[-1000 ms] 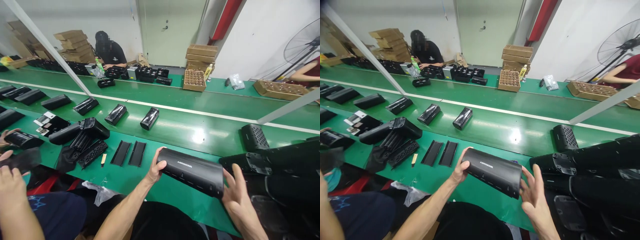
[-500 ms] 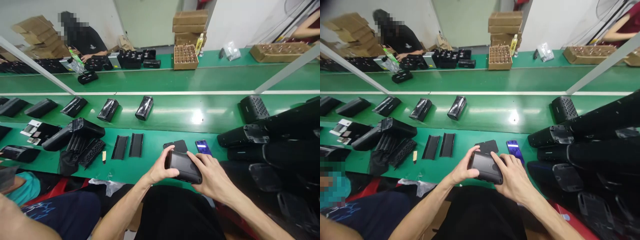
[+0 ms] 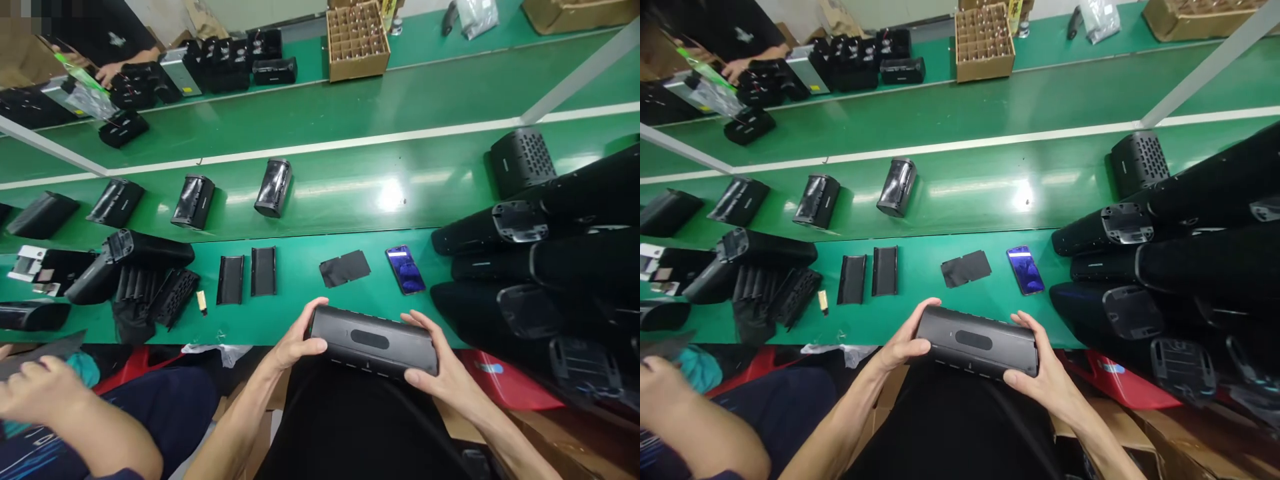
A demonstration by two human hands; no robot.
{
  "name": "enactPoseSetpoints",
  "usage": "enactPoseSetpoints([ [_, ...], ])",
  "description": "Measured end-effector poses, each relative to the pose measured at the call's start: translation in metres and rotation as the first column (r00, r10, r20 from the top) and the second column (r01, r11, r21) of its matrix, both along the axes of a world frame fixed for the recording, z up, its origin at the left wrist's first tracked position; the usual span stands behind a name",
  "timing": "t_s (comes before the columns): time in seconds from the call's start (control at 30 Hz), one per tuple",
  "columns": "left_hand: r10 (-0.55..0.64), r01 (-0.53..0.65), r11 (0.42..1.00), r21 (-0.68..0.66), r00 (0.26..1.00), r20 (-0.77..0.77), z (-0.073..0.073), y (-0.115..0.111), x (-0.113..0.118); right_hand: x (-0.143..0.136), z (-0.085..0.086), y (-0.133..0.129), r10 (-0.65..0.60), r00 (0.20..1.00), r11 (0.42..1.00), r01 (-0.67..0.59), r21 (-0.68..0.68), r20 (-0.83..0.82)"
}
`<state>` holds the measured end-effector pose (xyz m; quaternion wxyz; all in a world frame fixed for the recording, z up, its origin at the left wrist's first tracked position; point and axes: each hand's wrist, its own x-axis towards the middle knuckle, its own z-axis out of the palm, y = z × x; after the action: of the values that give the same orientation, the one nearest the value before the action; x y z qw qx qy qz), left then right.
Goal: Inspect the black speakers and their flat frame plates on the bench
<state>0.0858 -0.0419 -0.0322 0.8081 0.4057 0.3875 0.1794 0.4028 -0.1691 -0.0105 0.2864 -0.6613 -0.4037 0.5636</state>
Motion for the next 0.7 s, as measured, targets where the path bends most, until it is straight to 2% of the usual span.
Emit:
enactPoseSetpoints([
  [0.17,-0.002,0.014,0.993,0.119,0.995,-0.103,0.009,0.001,0.001,-0.002,0.004,-0.004,-0.034,0.998,0.999,0.034,-0.016,-0.057],
  [0.33,0.040,0.002,0.969,0.247,0.986,-0.163,0.006,0.000,0.003,-0.007,0.003,0.000,-0.101,0.991,0.995,0.101,-0.010,-0.087],
  [0.43,0.020,0.017,0.984,0.176,0.979,-0.204,0.002,0.003,0.002,-0.005,-0.001,0.008,-0.082,0.994,0.995,0.078,-0.058,-0.073],
  [0.5,-0.031,0.049,0.995,0.091,0.981,-0.191,0.000,0.005,0.002,-0.002,-0.002,0.013,-0.052,0.997,0.993,0.045,-0.105,-0.065],
  [0.57,-0.047,0.058,0.997,0.060,0.985,-0.168,0.001,0.006,0.002,0.000,-0.002,0.015,-0.026,0.997,0.993,0.018,-0.114,-0.071],
  [0.7,0.056,-0.036,0.994,0.105,0.981,-0.188,0.000,0.000,0.008,-0.002,-0.003,0.013,-0.059,0.996,0.995,0.053,-0.086,-0.069],
])
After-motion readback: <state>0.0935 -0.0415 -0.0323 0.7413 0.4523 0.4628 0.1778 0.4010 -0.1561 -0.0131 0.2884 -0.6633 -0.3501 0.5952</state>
